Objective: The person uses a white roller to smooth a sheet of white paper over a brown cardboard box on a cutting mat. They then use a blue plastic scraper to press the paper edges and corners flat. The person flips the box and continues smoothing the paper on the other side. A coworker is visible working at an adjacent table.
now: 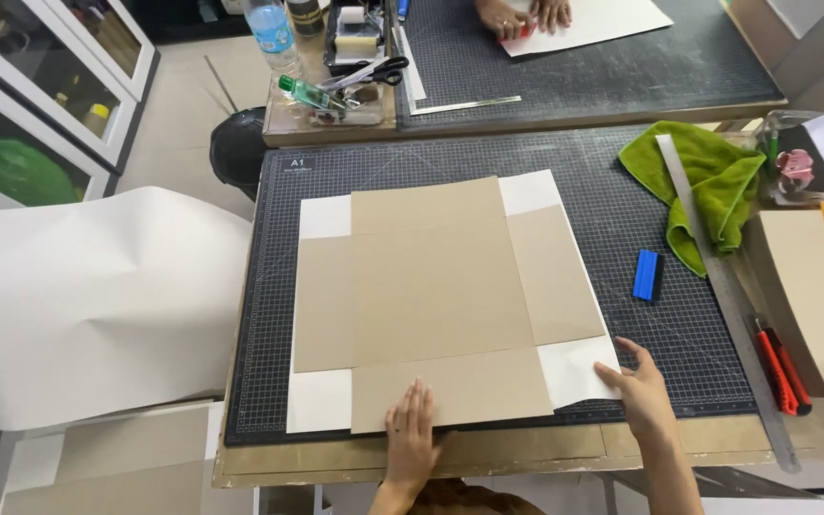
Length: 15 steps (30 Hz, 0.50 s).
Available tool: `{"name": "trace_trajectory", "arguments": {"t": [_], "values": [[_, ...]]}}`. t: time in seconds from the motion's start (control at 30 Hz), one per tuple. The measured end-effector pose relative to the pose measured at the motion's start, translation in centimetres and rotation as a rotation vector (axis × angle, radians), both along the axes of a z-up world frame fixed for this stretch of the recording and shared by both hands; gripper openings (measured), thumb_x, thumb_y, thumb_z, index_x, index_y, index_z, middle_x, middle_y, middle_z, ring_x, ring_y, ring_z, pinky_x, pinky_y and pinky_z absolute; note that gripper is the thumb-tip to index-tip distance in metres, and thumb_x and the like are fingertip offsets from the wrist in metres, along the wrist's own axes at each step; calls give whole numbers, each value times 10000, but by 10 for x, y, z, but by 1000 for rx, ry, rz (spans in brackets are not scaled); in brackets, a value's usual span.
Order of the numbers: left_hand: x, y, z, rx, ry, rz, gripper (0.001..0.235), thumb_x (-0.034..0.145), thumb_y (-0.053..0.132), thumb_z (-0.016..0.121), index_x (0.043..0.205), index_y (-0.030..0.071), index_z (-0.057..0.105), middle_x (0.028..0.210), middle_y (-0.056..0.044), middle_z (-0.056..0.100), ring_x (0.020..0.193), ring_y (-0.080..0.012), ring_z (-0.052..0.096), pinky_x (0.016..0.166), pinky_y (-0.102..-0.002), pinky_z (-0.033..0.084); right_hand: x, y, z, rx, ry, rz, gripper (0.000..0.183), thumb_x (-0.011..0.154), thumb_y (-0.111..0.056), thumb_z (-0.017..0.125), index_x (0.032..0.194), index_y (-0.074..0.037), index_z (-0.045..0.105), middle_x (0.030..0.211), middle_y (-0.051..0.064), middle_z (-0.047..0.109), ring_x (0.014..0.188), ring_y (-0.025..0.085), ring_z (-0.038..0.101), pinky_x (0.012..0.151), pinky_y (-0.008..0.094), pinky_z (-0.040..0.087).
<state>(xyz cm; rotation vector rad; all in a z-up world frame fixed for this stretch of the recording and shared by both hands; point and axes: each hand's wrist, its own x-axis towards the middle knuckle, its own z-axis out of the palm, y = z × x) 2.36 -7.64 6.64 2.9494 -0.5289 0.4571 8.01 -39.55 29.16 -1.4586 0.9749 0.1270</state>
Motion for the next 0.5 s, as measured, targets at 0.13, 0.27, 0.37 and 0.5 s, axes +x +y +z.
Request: {"name": "trace_trajectory", "arguments": {"t": [0.13,0.27,0.37,0.5], "values": [[12,10,39,-336,-185,-70,513,891,18,701,1369,145,565,1311,-11,652,1232,-198,616,1086,-461,470,-13,-4,6,24,-112,-29,703,886,22,626,1527,-144,391,1122,310,636,921,358,622,825,439,509],[30,30,102,-319,-284,-161,313,835,111,825,1124,156,715,1037,24,719,940,-132,680,985,-386,429,-28,-29,-12,8,-257,-33,396,1003,-63,541,1399,-65,535,871,182,667,751,243,598,687,350,492],[53,41,179,-252,-361,-275,235,860,86,787,1072,155,712,981,23,715,892,-111,680,939,-365,377,-38,-54,-36,-121,-273,-152,153,1030,-149,614,1050,-9,672,767,117,630,668,186,573,618,291,474],[89,48,298,-156,-424,-394,204,977,21,548,1000,168,689,868,59,695,730,-142,605,826,-387,389,-37,-78,-67,-158,-309,-333,472,1032,-229,675,630,-134,447,519,3,413,483,107,448,495,251,364]]}}
